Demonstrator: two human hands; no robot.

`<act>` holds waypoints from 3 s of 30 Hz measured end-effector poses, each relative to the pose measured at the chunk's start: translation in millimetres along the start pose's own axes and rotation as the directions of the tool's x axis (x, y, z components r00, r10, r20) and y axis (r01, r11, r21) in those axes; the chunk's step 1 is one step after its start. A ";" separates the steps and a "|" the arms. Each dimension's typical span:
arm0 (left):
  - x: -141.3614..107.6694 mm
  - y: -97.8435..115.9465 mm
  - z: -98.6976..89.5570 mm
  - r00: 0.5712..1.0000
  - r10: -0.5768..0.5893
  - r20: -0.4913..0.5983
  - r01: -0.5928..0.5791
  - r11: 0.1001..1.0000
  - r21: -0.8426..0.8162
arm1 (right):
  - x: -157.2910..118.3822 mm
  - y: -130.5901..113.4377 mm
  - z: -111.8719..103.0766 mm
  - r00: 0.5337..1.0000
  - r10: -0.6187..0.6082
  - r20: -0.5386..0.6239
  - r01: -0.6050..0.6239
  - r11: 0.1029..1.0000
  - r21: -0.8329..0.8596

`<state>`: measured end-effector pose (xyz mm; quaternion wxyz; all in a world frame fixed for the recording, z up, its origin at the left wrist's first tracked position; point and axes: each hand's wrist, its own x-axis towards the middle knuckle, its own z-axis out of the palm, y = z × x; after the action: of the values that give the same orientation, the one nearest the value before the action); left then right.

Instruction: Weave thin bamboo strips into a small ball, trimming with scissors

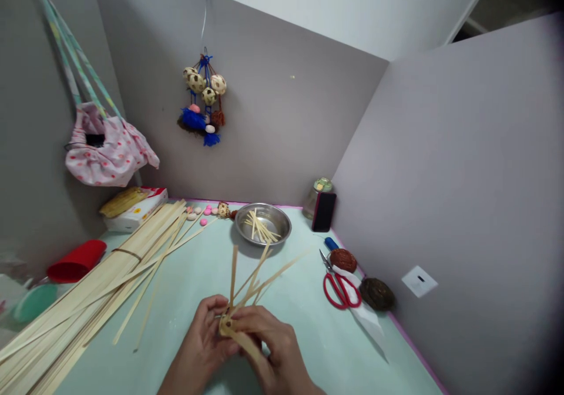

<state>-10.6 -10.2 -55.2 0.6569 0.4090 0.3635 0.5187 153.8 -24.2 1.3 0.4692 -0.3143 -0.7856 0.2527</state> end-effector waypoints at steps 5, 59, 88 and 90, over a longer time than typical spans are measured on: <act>-4.1 0.8 6.4 0.998 -0.038 0.052 0.039 0.999 -0.017 | 3.4 -3.2 1.5 0.997 -0.018 0.072 0.023 0.997 -0.078; 1.8 22.2 -2.8 0.952 0.018 -0.305 0.052 0.974 0.221 | -23.2 -9.5 -97.2 0.772 0.587 0.243 -0.579 0.807 -0.111; 1.3 19.0 10.8 0.934 -0.091 -0.344 0.139 0.983 0.117 | -56.5 41.1 -95.4 0.829 0.553 0.085 -0.080 0.267 -0.961; -3.3 23.8 17.3 0.925 -0.144 -0.351 0.180 0.981 0.072 | -49.0 35.9 -93.4 0.904 0.405 0.138 0.063 0.193 -0.979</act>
<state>-4.8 -13.2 -26.3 0.6018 0.3137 0.5317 0.5067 264.5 -26.2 -11.5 -0.0209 -0.5710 -0.7986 -0.1892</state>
